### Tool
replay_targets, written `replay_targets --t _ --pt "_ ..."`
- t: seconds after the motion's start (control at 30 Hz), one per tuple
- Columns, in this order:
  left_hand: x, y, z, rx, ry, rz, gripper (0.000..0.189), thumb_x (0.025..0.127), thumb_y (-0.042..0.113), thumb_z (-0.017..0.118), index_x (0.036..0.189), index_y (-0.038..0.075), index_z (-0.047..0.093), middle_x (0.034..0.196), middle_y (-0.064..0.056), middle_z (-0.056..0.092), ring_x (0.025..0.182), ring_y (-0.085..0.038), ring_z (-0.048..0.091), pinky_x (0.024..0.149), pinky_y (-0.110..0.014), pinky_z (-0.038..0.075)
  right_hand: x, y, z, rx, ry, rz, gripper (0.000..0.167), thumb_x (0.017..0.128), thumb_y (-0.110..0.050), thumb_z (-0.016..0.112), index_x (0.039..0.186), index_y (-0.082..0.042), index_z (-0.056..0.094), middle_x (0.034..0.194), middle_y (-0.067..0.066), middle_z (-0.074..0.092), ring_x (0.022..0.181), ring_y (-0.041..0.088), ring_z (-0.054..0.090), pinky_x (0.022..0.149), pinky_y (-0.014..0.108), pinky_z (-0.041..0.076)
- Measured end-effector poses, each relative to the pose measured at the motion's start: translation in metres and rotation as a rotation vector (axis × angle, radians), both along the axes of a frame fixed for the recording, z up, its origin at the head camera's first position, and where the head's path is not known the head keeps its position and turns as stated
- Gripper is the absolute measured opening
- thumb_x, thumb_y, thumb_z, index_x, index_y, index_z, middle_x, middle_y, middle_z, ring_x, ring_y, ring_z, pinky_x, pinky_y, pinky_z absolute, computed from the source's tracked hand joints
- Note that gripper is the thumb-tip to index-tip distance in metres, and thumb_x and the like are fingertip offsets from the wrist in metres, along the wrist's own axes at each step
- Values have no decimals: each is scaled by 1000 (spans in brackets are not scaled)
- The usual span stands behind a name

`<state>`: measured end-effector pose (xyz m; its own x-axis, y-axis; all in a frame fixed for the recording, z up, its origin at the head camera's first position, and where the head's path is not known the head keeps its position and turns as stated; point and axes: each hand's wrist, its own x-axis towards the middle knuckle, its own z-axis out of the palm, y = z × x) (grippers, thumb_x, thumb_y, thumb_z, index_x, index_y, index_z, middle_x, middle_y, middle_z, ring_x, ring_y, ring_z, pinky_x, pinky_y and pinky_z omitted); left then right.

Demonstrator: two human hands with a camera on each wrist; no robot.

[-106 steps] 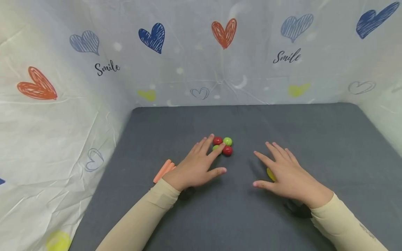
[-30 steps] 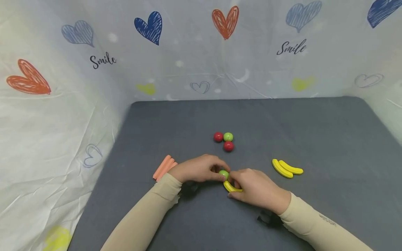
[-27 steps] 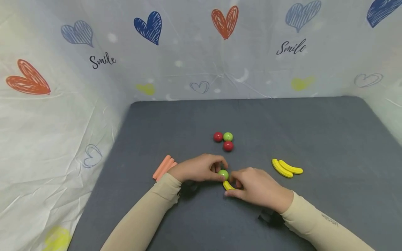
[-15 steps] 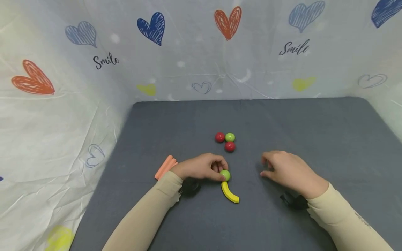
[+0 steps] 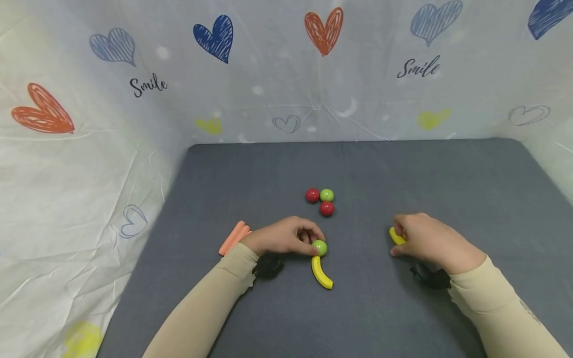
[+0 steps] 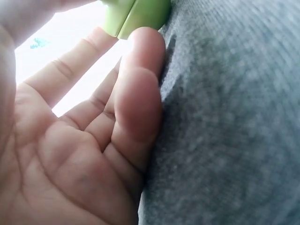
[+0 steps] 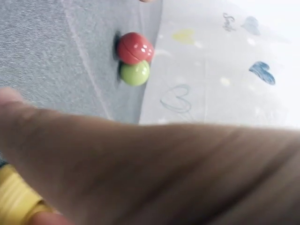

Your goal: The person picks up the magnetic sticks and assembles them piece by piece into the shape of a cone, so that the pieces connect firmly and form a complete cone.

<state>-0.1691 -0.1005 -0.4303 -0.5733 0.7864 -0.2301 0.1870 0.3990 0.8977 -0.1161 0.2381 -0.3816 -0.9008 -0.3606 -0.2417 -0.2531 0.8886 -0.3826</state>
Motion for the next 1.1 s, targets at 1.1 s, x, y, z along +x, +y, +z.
replay_targets --t 1.1 --pt "1 4 0 -30 31 6 28 92 25 82 116 12 74 96 5 69 81 -9 61 72 -23 51 2 -45 -22 -267 79 202 21 82 -4 74 100 -13 73 80 -12 62 68 1 53 63 25 49"
